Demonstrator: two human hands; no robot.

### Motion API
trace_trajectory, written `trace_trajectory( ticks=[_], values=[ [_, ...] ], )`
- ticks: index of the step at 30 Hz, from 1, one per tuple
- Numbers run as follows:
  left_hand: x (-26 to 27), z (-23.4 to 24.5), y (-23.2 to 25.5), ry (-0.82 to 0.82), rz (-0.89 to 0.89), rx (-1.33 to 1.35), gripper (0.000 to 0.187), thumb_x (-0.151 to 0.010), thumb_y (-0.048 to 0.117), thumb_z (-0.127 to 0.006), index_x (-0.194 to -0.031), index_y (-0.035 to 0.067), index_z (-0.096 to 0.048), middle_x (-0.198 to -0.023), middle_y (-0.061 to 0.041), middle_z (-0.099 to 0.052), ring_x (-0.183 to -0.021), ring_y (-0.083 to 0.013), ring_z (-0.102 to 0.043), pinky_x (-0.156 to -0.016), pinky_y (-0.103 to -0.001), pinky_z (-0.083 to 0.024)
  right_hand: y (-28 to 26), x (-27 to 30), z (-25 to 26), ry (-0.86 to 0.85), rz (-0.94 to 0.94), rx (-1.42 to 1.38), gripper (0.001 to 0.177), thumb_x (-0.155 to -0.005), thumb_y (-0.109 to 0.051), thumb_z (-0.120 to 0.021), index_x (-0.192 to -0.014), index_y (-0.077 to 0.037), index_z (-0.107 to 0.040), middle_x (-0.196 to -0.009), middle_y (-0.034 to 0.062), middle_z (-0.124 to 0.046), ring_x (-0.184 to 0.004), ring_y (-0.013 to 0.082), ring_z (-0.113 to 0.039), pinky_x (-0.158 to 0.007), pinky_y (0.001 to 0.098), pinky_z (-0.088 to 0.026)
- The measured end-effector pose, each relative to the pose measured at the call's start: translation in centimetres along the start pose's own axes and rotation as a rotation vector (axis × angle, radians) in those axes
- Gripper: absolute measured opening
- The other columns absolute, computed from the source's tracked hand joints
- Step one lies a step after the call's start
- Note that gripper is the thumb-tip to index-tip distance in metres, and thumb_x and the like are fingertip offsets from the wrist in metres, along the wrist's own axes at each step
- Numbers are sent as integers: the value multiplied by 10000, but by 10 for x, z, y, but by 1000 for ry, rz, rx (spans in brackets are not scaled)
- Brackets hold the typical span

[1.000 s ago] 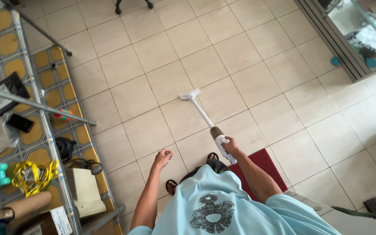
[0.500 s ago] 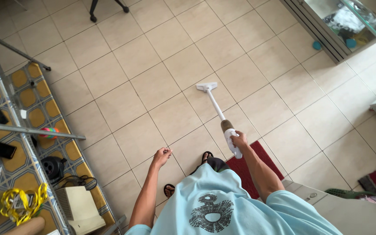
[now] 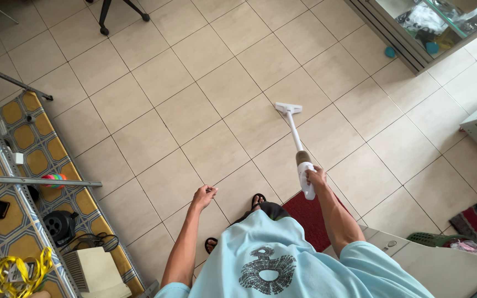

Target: The person vacuums the tiled floor using a handheld vacuum cleaner.

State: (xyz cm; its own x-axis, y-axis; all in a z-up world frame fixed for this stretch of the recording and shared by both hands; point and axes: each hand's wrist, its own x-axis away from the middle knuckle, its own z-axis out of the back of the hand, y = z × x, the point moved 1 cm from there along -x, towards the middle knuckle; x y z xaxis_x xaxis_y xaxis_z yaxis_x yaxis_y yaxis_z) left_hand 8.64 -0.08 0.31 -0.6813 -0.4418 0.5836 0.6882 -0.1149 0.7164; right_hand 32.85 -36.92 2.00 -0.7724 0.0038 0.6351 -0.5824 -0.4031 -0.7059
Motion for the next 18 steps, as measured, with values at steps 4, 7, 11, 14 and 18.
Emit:
trace_trajectory(
  ticks=[4, 7, 11, 14, 18],
  values=[
    [2, -3, 1, 11, 23, -1, 331, -904, 343, -734, -1018, 32, -724, -880, -67, -772, -791, -140, -722, -758, -293, -573, -3, -6, 6, 52, -51, -4, 579, -910, -49, -665, -1461, 31, -507, -806, 104, -671, -563, 136, -587, -467, 264, -513],
    [3, -5, 0, 7, 11, 36, 335, -903, 338, -737, -1014, 22, -716, -879, -72, -769, -789, -142, -726, -756, -293, -581, -6, -10, -1, 57, -49, -80, 564, -911, -31, -662, -1447, 49, -508, -798, 96, -658, -563, 128, -578, -468, 261, -504],
    [8, -8, -3, 14, 30, 25, 330, -904, 333, -744, -1009, 22, -718, -873, -82, -766, -781, -148, -717, -741, -306, -570, -7, -8, -19, 43, -45, -208, 486, -909, -16, -657, -1372, 75, -542, -777, 84, -626, -559, 126, -560, -453, 273, -471],
    [10, -7, -4, 31, -10, 54, 322, -902, 328, -743, -1007, 25, -716, -866, -75, -764, -776, -143, -715, -741, -292, -579, -6, -2, -35, 44, -37, -253, 438, -908, -21, -647, -1327, 80, -571, -773, 75, -619, -561, 120, -558, -452, 267, -471],
    [19, 2, -11, 31, -16, 92, 322, -907, 325, -738, -993, 17, -712, -864, -68, -762, -779, -136, -714, -743, -290, -579, -5, 9, -50, 15, -26, -253, 436, -912, -20, -631, -1333, 75, -570, -767, 73, -613, -551, 129, -544, -450, 269, -471]
  ],
)
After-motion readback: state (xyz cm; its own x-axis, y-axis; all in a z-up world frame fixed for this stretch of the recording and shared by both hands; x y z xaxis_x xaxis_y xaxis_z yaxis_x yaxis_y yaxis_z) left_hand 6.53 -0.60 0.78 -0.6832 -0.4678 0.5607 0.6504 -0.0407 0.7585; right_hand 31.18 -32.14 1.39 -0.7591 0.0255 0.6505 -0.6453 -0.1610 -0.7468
